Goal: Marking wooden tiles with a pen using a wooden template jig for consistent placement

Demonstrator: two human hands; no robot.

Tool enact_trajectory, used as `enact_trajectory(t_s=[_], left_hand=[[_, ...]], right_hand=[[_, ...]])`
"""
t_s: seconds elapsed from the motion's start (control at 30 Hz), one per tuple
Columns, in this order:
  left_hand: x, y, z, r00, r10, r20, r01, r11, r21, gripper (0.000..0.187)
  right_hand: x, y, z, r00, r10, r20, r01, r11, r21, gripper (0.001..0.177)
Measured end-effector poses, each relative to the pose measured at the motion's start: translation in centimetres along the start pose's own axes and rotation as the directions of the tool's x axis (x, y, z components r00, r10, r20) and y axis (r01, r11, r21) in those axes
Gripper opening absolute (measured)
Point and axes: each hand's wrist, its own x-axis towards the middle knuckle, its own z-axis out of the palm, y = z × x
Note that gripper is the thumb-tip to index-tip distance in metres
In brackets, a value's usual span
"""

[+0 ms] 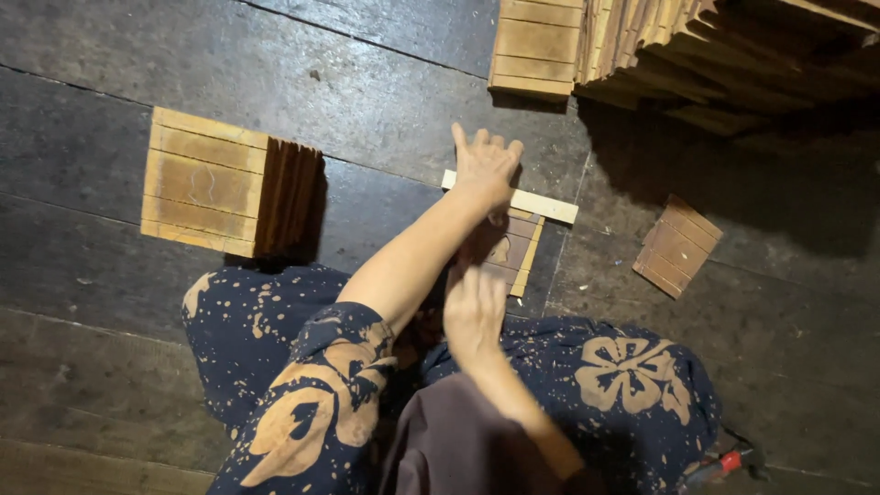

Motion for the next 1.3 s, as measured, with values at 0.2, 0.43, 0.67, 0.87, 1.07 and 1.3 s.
enact_trajectory(t_s=[0.2, 0.43, 0.67, 0.87, 1.07, 1.3], left_hand=[[-1.3, -0.7, 2.2, 0.961, 0.106, -0.254, -0.108, 0.994, 0.008, 0.039], [-6.4, -2.9, 7.8, 0.760, 0.274, -0.590, -0.280, 0.956, 0.084, 0.011], [-10.8, -1.8, 7.2, 0.842, 0.220, -0.492, -0.220, 0.974, 0.060, 0.032], [-11.7, -2.1, 6.6, 0.949, 0.184, -0.257, -0.193, 0.981, -0.010, 0.062], [-11.8, -2.1, 6.4, 0.969, 0.158, -0.192, -0.170, 0.984, -0.048, 0.061], [-11.7, -1.8, 6.2, 0.969, 0.143, -0.201, -0.150, 0.988, -0.022, 0.063]], right_hand=[[-3.7, 0.1, -3.2, 0.982, 0.091, 0.166, -0.144, 0.928, 0.344, 0.018], [2.4, 9.1, -4.4, 0.707, 0.685, 0.174, -0.640, 0.516, 0.569, 0.008], [4.3, 11.0, 2.0, 0.516, 0.791, 0.330, -0.591, 0.049, 0.805, 0.017], [6.1, 9.3, 2.9, 0.584, 0.752, 0.304, -0.581, 0.126, 0.804, 0.013], [6.4, 9.2, 2.6, 0.627, 0.719, 0.298, -0.634, 0.250, 0.731, 0.011], [6.6, 11.6, 3.9, 0.719, 0.602, 0.348, -0.674, 0.481, 0.561, 0.010]])
